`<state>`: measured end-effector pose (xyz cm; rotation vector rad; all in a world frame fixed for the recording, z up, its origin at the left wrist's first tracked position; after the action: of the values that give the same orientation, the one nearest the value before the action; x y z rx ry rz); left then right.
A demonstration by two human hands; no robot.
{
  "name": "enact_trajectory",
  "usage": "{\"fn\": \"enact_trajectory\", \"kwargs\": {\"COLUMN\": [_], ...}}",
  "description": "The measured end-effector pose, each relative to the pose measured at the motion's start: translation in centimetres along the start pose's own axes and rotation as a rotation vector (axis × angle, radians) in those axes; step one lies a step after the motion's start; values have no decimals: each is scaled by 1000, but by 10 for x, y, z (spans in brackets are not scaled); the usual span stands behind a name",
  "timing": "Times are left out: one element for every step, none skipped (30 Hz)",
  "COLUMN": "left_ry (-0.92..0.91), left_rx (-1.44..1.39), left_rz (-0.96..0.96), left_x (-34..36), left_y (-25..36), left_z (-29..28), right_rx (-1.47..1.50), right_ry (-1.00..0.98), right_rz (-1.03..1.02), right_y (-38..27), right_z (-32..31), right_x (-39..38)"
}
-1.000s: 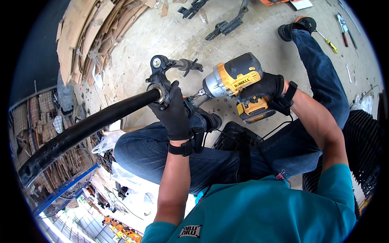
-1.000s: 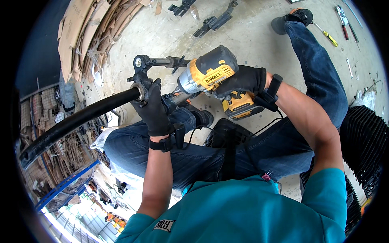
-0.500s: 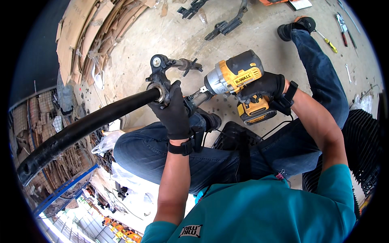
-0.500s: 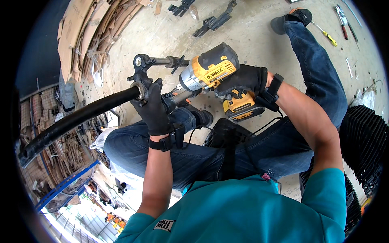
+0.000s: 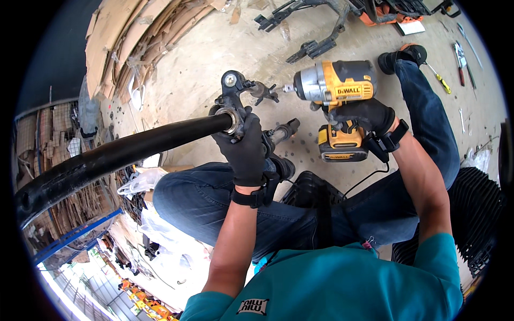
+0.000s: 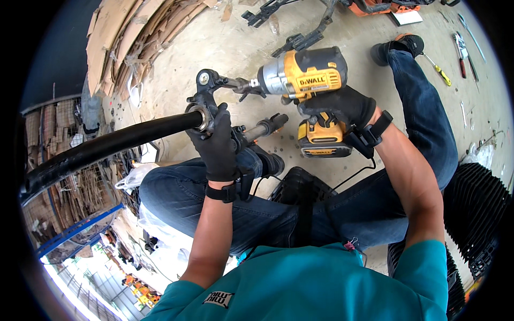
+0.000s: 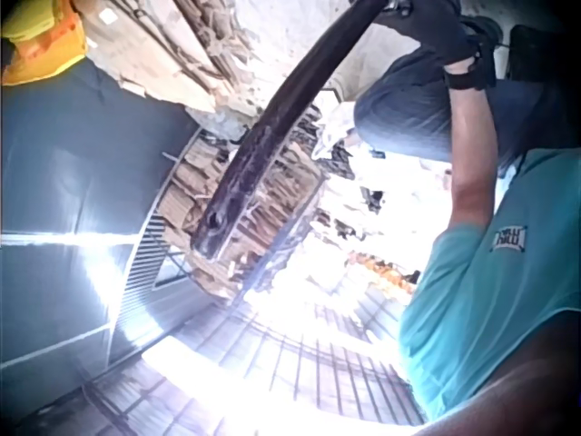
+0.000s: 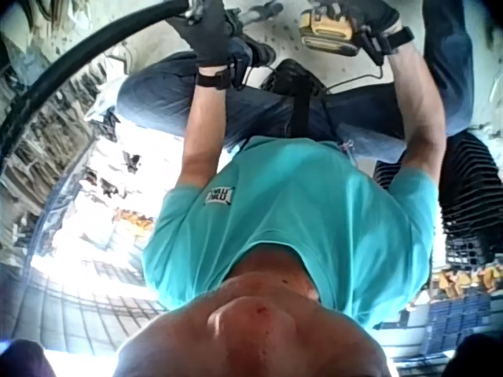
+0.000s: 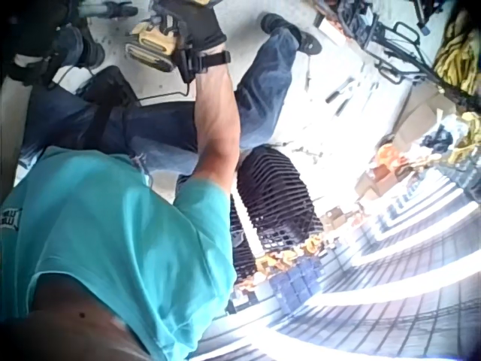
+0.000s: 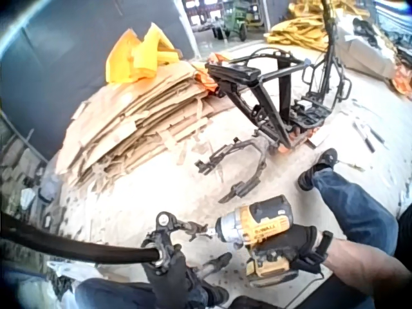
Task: The person uses an impact driver to loosen a bolt on a motorcycle fork assembly, then picks up and holds two rear shock absorbers, pressing on the springs and turning the objects over by hand.
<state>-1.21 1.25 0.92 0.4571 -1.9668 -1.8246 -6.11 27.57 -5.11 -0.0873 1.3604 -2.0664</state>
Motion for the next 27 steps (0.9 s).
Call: {"fn": "enact_trajectory", "kwargs": {"left_ry": [1, 3, 4, 0, -3, -4, -2, 0, 1, -6, -12, -20, -18, -18, -16, -16, -15, -17, -9, -2, 3, 3, 2, 4, 3, 2, -3], "left_rx": [13, 26, 39, 24, 10, -4, -7, -10, -12, -15, -18, -24, -33, -41, -50, -51, -52, -50, -20, 11, 40, 31, 22, 14, -14, -41, -69], "left_rz": [12, 24, 35, 32, 28, 26, 4, -18, -42, -36, -29, -21, -33, -44, -59, -47, -35, -23, -11, 2, 14, 14, 15, 16, -9, -34, -61], "left_x": [1, 0, 0, 0, 0, 0, 1, 0, -1, -1, 0, 1, 1, 1, 0, -1, -2, -2, -2, -2, -2, -2, -1, -2, -3, -4, -5], "left_y": [1, 1, 1, 2, 3, 5, 6, 8, 9, 9, 9, 9, 10, 11, 11, 8, 1, -2, -2, -1, 0, 0, 0, 0, 1, 3, 4], "left_z": [-1, -3, -4, -5, -5, -5, -5, -4, -4, -4, -4, -4, -4, -4, -4, -5, -7, -8, -8, -7, -7, -7, -6, -7, -7, -7, -6], "right_rx": [5, 33, 60, 88, 96, 122, 149, 175, 170, 194, 218, 240, 229, 218, 206, 181, 156, 133, 152, 171, 189, 171, 153, 134, 129, 124, 120], "right_ry": [-13, -16, -19, -22, -31, -28, -25, -22, -5, -7, -10, -11, -10, -8, -6, -11, -16, -21, -23, -24, -23, -27, -30, -36, -49, -62, -70], "right_rz": [9, 27, 46, 64, 85, 81, 76, 72, 72, 80, 88, 93, 84, 75, 69, 77, 86, 94, 106, 118, 130, 122, 113, 106, 107, 109, 110], "right_y": [-5, -5, -4, -2, -2, -1, 0, 1, 5, 7, 8, 7, 7, 8, 9, 10, 11, 10, 8, 5, 2, 3, 4, 4, 4, 2, 1], "right_z": [3, 4, 5, 5, 7, 10, 14, 16, 17, 18, 19, 20, 20, 19, 18, 16, 13, 14, 15, 17, 19, 18, 18, 18, 18, 18, 17], "right_x": [5, 10, 14, 18, 21, 24, 26, 29, 31, 33, 34, 36, 38, 40, 40, 41, 41, 42, 43, 42, 42, 42, 43, 43, 44, 45, 45]}}
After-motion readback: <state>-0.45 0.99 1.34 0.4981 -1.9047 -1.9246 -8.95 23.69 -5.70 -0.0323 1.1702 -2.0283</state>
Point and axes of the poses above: each hand's wrist, its own x-axis towards the middle knuckle, its own z-axis out of the palm, y = z × x, the point moved 1 cm from there along x, towards the middle knuckle, and after that the axes turned 6 degrees about y, right-handed, at the moved point
